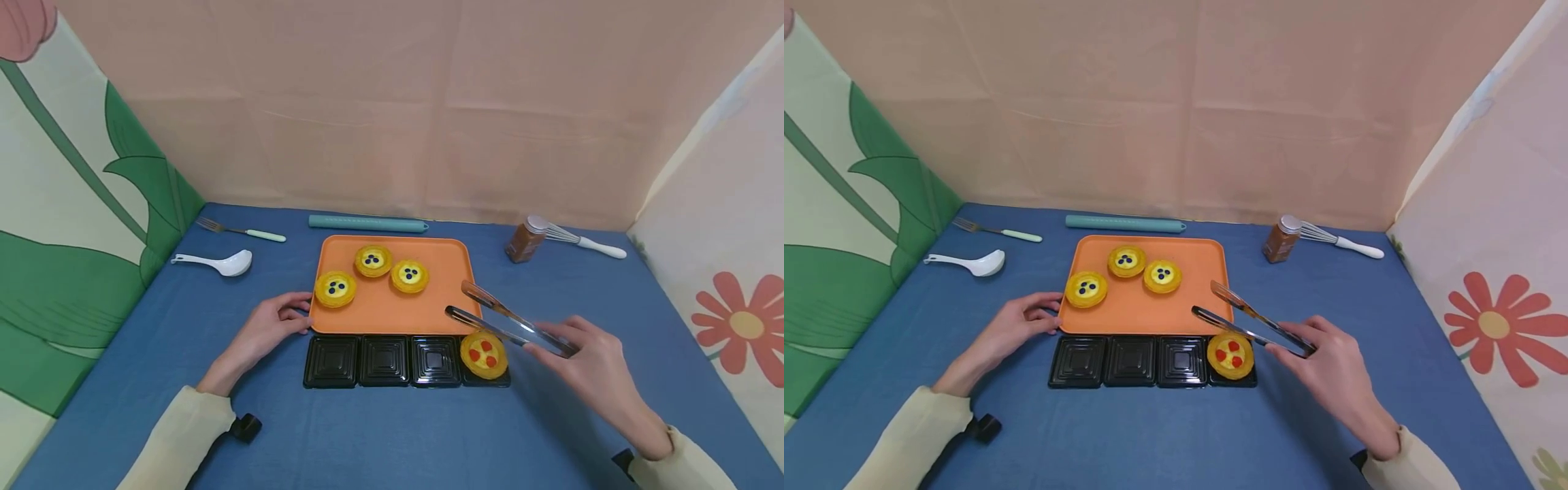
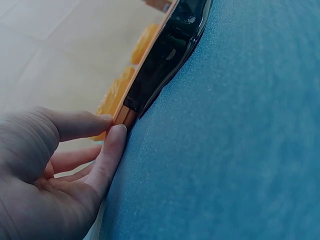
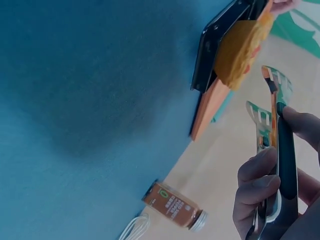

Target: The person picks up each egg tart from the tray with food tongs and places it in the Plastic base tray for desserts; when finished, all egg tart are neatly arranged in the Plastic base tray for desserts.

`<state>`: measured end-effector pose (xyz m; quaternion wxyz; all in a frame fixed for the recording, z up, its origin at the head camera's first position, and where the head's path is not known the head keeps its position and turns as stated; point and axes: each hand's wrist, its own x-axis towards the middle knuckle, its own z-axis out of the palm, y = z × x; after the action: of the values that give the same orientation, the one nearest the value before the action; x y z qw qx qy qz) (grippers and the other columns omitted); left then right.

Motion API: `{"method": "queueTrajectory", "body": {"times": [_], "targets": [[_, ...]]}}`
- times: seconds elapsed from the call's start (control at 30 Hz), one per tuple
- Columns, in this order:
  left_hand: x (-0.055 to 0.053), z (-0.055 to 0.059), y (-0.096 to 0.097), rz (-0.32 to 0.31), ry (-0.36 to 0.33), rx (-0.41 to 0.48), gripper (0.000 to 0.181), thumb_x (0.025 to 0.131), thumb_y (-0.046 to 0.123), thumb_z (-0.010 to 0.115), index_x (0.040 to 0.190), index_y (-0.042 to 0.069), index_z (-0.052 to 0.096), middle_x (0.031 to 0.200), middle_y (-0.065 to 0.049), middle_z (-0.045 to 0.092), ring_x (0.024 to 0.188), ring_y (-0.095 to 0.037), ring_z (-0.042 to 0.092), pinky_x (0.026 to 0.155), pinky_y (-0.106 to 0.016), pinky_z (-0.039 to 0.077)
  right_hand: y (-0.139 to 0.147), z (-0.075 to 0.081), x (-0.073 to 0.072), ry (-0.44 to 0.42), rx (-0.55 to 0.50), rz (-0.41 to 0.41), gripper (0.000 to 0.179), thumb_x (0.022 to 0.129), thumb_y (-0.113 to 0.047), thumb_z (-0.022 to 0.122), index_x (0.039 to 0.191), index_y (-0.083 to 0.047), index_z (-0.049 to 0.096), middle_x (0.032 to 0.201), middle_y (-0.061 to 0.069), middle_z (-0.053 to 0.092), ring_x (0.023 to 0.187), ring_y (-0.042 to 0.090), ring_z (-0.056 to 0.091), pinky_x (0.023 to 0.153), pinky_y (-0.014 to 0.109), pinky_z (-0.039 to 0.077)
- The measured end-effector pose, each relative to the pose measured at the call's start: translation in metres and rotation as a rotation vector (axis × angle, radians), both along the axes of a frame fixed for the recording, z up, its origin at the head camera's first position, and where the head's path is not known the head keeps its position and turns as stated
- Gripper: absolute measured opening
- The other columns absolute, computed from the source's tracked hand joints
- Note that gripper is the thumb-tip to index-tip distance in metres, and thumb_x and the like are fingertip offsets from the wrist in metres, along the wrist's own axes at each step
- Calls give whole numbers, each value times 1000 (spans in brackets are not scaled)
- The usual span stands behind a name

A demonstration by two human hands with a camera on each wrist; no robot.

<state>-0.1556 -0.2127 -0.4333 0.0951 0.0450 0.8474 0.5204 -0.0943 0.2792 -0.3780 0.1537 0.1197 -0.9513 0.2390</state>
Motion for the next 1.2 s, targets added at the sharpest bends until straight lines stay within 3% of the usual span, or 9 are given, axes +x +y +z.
{"method": "queueTrajectory", "body": {"times": [0.5,1.2], "targets": [[0,0,0,7,-6,-15,54,96,11,70,145,-3,49,123,-19,61,87,-21,69,82,-29,57,-20,-7,-42,-99,107,78,42,80,-35,87,109,-6,79,87,6,63,61,12,50,49,27,43],[0,-1,0,-5,6,12,52,97,8,68,144,-3,49,122,-20,60,86,-23,69,81,-27,56,-33,-10,-74,-167,120,78,43,83,-37,84,110,-5,78,103,13,69,84,27,63,62,40,54]]}}
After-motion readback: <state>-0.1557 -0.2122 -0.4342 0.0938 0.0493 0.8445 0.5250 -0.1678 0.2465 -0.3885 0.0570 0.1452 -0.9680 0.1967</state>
